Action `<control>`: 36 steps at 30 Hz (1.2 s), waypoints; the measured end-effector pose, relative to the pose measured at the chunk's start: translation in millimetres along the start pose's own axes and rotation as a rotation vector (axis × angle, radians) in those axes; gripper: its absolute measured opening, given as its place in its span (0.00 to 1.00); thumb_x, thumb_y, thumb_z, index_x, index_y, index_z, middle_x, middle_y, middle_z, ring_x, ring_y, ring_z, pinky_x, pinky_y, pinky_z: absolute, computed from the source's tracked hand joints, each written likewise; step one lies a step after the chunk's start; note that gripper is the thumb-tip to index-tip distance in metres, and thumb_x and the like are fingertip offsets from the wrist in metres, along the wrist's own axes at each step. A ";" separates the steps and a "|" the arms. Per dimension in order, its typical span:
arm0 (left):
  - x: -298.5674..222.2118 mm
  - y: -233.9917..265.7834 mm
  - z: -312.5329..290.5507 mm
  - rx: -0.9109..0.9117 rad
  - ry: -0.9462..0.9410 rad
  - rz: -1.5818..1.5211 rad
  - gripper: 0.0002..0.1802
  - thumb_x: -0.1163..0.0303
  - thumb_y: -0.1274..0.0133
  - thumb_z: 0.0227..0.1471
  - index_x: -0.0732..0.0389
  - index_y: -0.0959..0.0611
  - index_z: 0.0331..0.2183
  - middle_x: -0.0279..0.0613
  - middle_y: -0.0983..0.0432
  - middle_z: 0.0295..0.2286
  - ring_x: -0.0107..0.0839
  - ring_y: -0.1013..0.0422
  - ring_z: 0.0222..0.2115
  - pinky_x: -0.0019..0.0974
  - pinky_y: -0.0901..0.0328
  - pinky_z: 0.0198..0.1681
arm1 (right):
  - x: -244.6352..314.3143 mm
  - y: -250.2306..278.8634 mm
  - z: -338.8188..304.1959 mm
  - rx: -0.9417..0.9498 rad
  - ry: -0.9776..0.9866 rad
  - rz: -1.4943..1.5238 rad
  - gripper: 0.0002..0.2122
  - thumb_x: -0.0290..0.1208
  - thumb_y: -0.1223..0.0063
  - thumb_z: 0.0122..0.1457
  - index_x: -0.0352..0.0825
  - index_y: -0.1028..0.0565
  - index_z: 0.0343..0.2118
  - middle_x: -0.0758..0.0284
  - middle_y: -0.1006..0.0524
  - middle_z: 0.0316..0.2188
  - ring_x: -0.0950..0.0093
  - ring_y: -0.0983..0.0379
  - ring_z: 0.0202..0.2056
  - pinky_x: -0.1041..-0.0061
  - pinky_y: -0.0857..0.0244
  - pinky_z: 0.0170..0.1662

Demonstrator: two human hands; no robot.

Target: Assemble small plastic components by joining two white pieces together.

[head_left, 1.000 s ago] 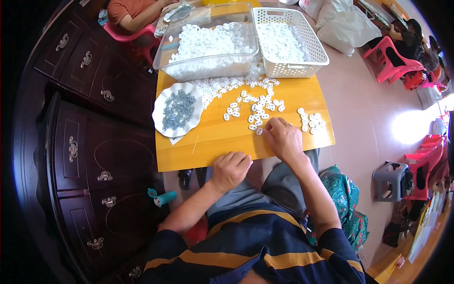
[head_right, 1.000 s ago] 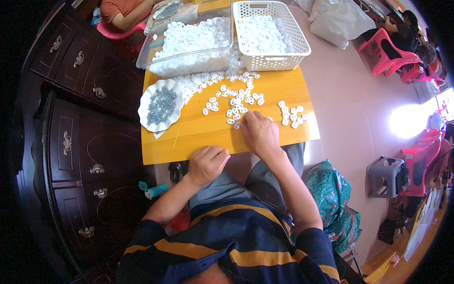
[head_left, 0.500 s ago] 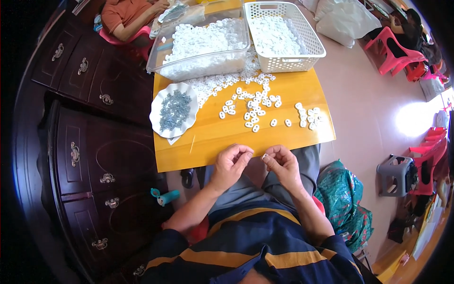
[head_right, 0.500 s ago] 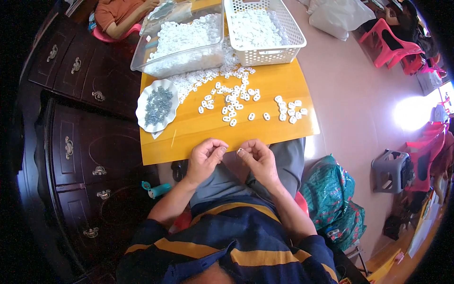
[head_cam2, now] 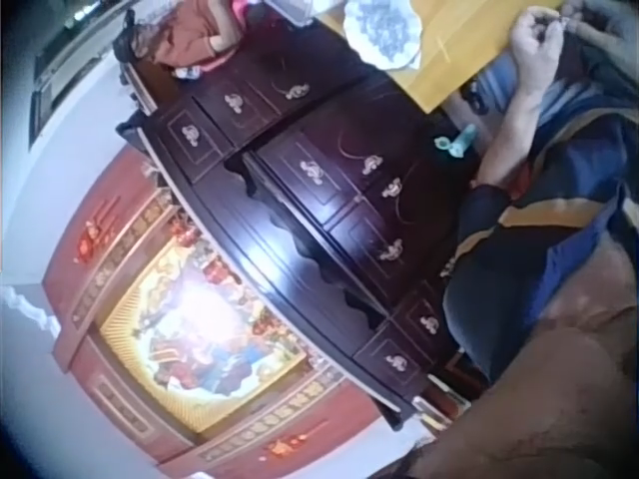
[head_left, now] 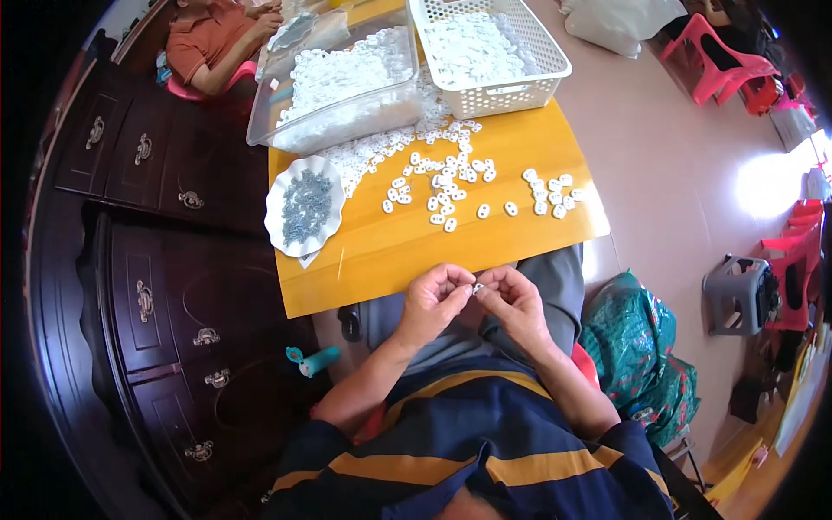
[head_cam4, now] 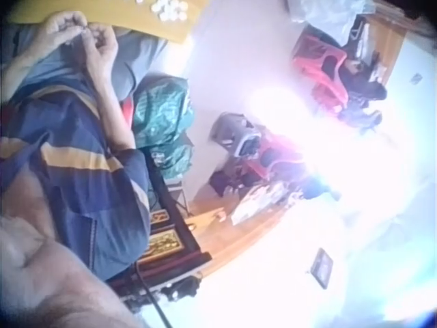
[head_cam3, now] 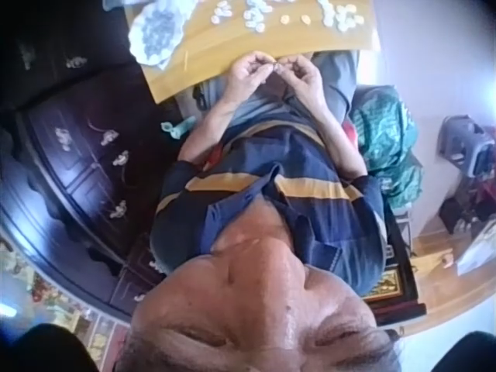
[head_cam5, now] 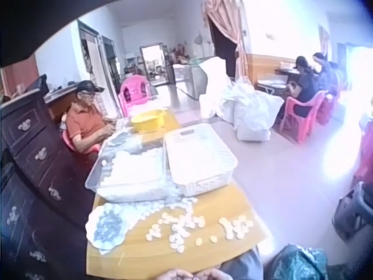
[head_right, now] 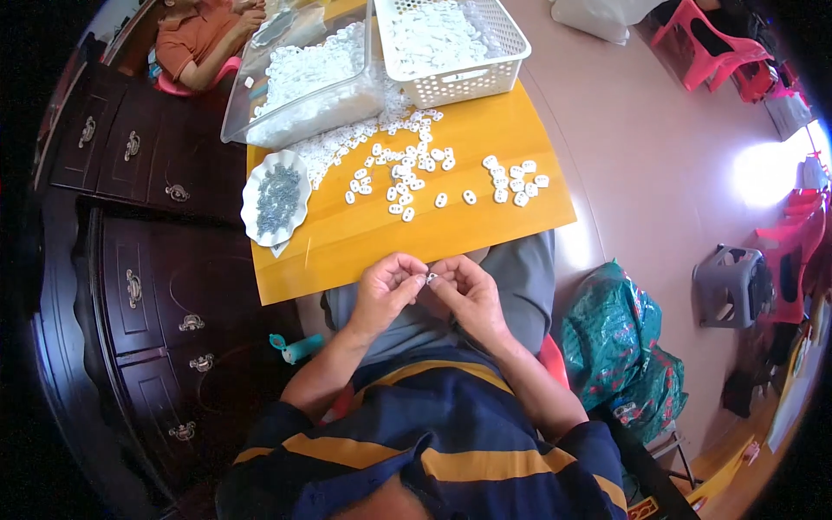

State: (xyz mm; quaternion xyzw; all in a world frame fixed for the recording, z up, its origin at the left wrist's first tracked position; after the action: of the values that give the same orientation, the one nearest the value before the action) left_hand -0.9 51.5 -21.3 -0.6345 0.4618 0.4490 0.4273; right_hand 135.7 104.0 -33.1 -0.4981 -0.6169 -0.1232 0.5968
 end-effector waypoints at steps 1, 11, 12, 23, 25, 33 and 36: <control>-3.8 -0.5 0.4 -0.025 -0.017 -0.008 0.06 0.78 0.43 0.61 0.64 0.18 0.41 0.29 0.22 0.30 0.14 0.29 0.27 0.21 0.32 0.31 | -0.8 1.3 -0.1 -0.006 -0.001 0.004 0.05 0.21 0.43 0.66 0.31 0.24 0.43 0.75 0.22 0.32 0.88 0.29 0.31 0.87 0.34 0.34; -15.6 -10.5 3.2 -0.015 -0.128 0.098 0.08 0.82 0.42 0.58 0.64 0.19 0.41 0.30 0.22 0.31 0.13 0.26 0.30 0.20 0.30 0.35 | 2.1 17.0 -6.6 -0.026 0.031 -0.069 0.04 0.21 0.43 0.65 0.30 0.23 0.42 0.75 0.22 0.31 0.89 0.28 0.32 0.87 0.33 0.35; -16.3 -11.8 2.6 -0.013 -0.125 0.099 0.08 0.82 0.42 0.58 0.64 0.19 0.41 0.30 0.22 0.31 0.13 0.26 0.30 0.20 0.30 0.35 | 1.5 17.0 -7.0 -0.030 0.021 -0.066 0.04 0.21 0.43 0.65 0.30 0.23 0.41 0.75 0.22 0.31 0.89 0.28 0.31 0.87 0.34 0.34; -15.3 -10.4 1.5 -0.002 -0.132 0.185 0.10 0.80 0.41 0.59 0.63 0.19 0.44 0.28 0.22 0.32 0.12 0.28 0.31 0.19 0.32 0.35 | -0.2 18.6 -9.2 -0.065 0.016 -0.128 0.04 0.21 0.41 0.63 0.30 0.22 0.40 0.77 0.23 0.29 0.90 0.31 0.28 0.87 0.36 0.32; -14.6 -9.9 2.0 0.000 -0.129 0.191 0.10 0.80 0.41 0.59 0.63 0.19 0.44 0.28 0.22 0.32 0.12 0.28 0.31 0.19 0.32 0.35 | -0.2 18.7 -9.2 -0.074 0.026 -0.133 0.04 0.21 0.41 0.63 0.30 0.22 0.40 0.77 0.23 0.29 0.90 0.31 0.28 0.87 0.35 0.32; -16.4 -10.0 4.4 0.012 -0.129 0.222 0.10 0.81 0.42 0.59 0.63 0.19 0.43 0.27 0.23 0.32 0.11 0.29 0.30 0.19 0.32 0.35 | 1.1 20.4 -9.1 -0.075 0.022 -0.141 0.04 0.21 0.40 0.63 0.31 0.22 0.40 0.77 0.22 0.29 0.90 0.30 0.29 0.87 0.34 0.33; -18.2 -10.6 5.8 -0.015 -0.150 0.219 0.09 0.83 0.42 0.56 0.64 0.18 0.41 0.29 0.23 0.29 0.12 0.29 0.28 0.21 0.33 0.31 | 1.2 21.9 -8.8 -0.077 0.025 -0.149 0.04 0.21 0.40 0.63 0.31 0.22 0.40 0.76 0.22 0.29 0.89 0.29 0.29 0.87 0.33 0.33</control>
State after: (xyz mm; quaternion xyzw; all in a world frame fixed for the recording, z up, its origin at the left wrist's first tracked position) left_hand 5.3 63.0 -3.7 -0.5481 0.4916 0.5426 0.4043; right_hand 158.1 108.4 -39.4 -0.4719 -0.6393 -0.1974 0.5741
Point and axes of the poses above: each hand's wrist, its own z-axis towards the middle knuckle, its own y-axis out of the back of the hand, x = y × z, the point moved 8 cm from there along z, towards the middle knuckle
